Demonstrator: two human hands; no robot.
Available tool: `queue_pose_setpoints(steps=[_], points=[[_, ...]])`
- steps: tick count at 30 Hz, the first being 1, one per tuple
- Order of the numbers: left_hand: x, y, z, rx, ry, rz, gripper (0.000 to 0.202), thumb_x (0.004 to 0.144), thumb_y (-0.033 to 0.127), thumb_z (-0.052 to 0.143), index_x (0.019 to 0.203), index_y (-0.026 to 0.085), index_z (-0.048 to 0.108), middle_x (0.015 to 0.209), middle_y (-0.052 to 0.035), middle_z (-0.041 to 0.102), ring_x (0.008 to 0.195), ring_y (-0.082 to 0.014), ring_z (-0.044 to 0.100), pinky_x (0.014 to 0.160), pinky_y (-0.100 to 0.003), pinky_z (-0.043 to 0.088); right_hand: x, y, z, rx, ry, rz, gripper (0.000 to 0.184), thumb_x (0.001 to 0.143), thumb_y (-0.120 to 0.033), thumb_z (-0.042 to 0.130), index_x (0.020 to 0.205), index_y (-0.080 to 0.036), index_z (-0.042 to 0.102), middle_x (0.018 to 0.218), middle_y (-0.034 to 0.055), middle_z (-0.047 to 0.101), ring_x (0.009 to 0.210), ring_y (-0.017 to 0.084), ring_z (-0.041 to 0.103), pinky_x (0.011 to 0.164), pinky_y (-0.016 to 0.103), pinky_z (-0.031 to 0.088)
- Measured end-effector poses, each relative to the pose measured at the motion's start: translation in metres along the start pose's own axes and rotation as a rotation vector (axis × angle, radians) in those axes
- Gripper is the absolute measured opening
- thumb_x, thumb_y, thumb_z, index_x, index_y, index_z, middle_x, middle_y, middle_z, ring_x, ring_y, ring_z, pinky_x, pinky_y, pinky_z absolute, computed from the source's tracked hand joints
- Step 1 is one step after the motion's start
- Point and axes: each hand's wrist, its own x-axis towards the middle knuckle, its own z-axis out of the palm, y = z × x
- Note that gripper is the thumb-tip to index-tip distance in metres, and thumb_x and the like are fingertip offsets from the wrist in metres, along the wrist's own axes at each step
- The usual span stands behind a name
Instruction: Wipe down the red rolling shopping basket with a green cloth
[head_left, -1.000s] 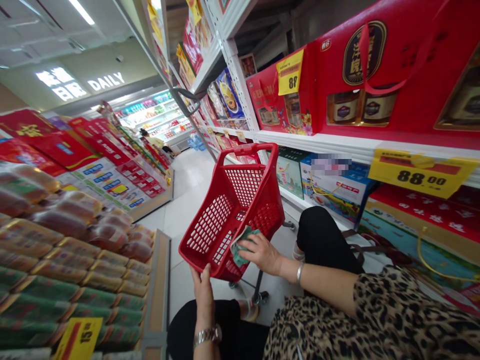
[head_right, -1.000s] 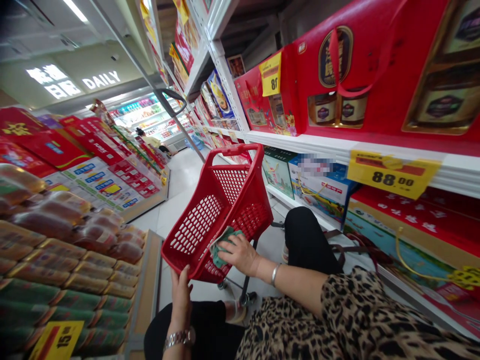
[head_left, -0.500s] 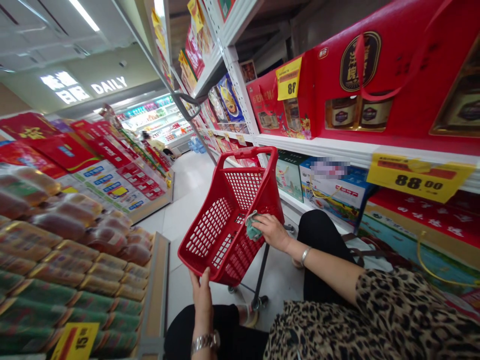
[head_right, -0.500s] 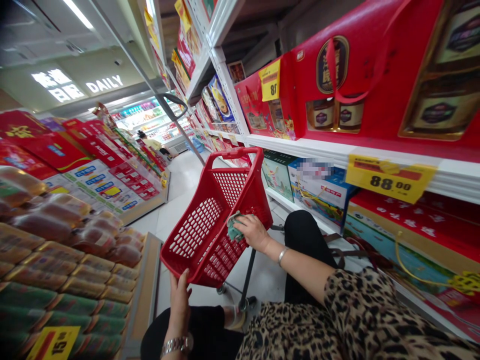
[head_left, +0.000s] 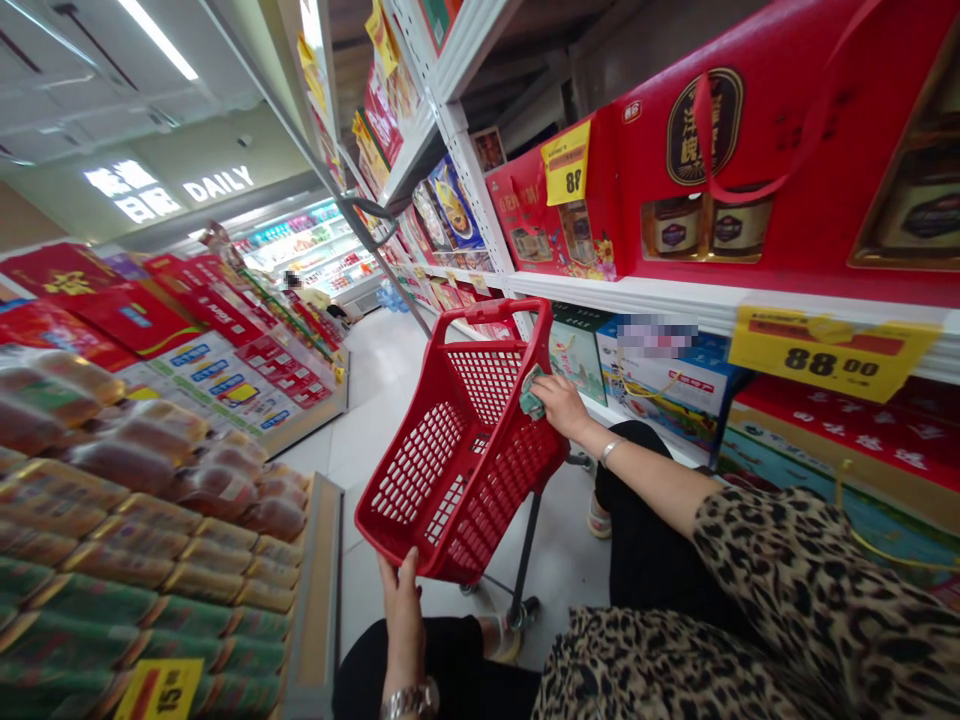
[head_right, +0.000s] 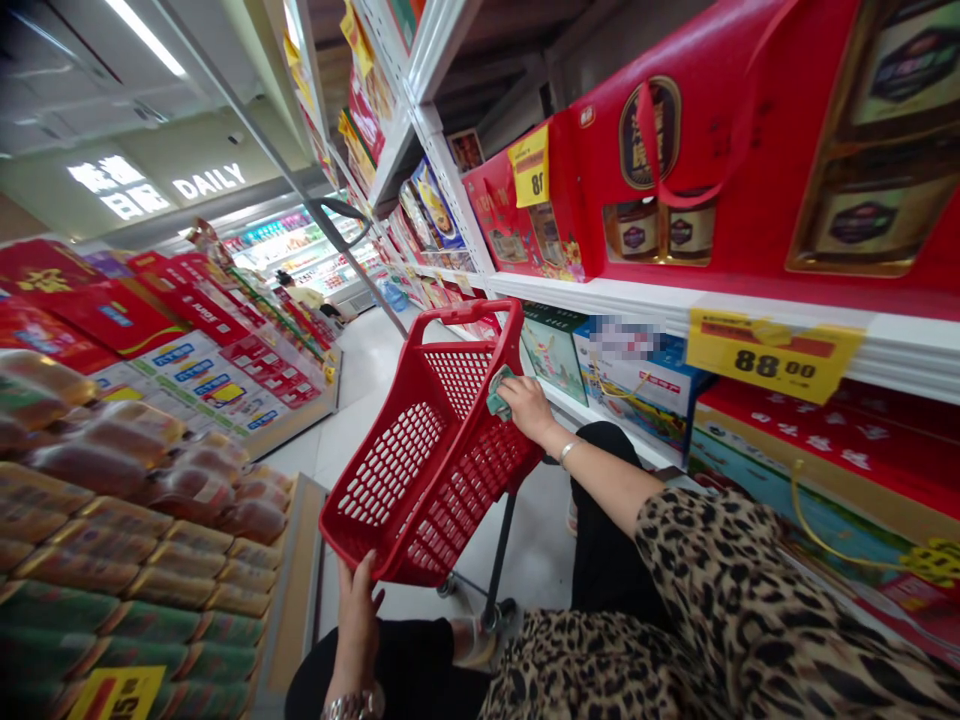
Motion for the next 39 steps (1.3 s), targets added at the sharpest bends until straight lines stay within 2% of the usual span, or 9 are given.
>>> queue_pose_setpoints(steps=[4,8,13,18,24,30,35,39], points=[[0.000,0.005,0.002,0.013,0.000,-0.061,0.088,0.082,0.063,0.062,0.160,0.043,0.025,0.157,-0.0063,0.050,0.133,-0.0332,0.059,0.097,-0.045,0.053,0.011,0.007,-0.003,0.031,0.008,0.081,0.045,0.086,0.000,0.047,0.116,-0.019,0.073,0.131,0.0111,0.068,0.113,0.028,0.055,0.097,0.040,0.041],[-0.001,0.009,0.005,0.005,0.005,-0.077,0.090,0.082,0.062,0.062,0.161,0.044,0.022,0.160,-0.0058,0.047,0.139,-0.0342,0.054,0.098,-0.045,0.053,0.012,0.003,0.007,0.053,0.003,0.178,0.045,0.081,0.002,0.048,0.115,-0.017,0.071,0.126,0.0117,0.070,0.109,0.027,0.058,0.097,0.038,0.041],[-0.004,0.012,0.004,0.011,-0.002,-0.076,0.090,0.081,0.063,0.062,0.160,0.044,0.024,0.159,-0.0063,0.049,0.138,-0.0350,0.055,0.097,-0.046,0.053,-0.001,-0.011,0.024,0.049,-0.045,0.221,0.038,0.080,0.002,0.052,0.107,-0.018,0.071,0.113,0.0105,0.072,0.099,0.024,0.060,0.090,0.035,0.041],[-0.005,0.016,0.002,0.008,-0.001,-0.084,0.086,0.083,0.061,0.059,0.160,0.046,0.024,0.161,-0.0035,0.046,0.142,-0.0350,0.051,0.096,-0.045,0.054,-0.019,-0.023,0.032,0.053,-0.072,0.228,0.038,0.082,0.003,0.051,0.107,-0.019,0.070,0.117,0.0094,0.071,0.098,0.022,0.059,0.091,0.034,0.041],[-0.007,0.017,0.002,0.014,-0.004,-0.085,0.085,0.083,0.062,0.059,0.159,0.047,0.024,0.161,-0.0025,0.047,0.142,-0.0346,0.051,0.096,-0.044,0.054,-0.033,-0.039,0.033,0.047,-0.057,0.229,0.041,0.086,0.001,0.046,0.112,-0.019,0.072,0.128,0.0117,0.069,0.102,0.025,0.056,0.091,0.038,0.042],[-0.011,0.022,0.003,-0.023,-0.007,-0.087,0.085,0.084,0.060,0.058,0.160,0.046,0.023,0.162,-0.0028,0.044,0.145,-0.0352,0.047,0.099,-0.046,0.052,-0.051,-0.069,0.040,0.026,-0.029,0.077,0.037,0.092,-0.005,0.048,0.113,-0.023,0.073,0.134,0.0065,0.068,0.110,0.027,0.050,0.091,0.041,0.039],[-0.014,0.025,0.004,-0.021,-0.012,-0.086,0.085,0.084,0.060,0.058,0.161,0.046,0.023,0.163,-0.0026,0.043,0.145,-0.0345,0.047,0.098,-0.044,0.053,-0.072,-0.088,0.050,0.016,0.015,-0.048,0.033,0.091,-0.004,0.053,0.111,-0.022,0.073,0.129,0.0062,0.070,0.104,0.024,0.051,0.085,0.039,0.039],[-0.014,0.024,0.005,-0.052,0.001,-0.105,0.086,0.084,0.059,0.058,0.162,0.043,0.023,0.162,-0.0042,0.044,0.145,-0.0341,0.047,0.099,-0.043,0.052,-0.091,-0.101,0.057,0.014,0.095,-0.209,0.027,0.093,-0.007,0.056,0.106,-0.022,0.073,0.123,0.0066,0.072,0.099,0.023,0.051,0.082,0.038,0.039]])
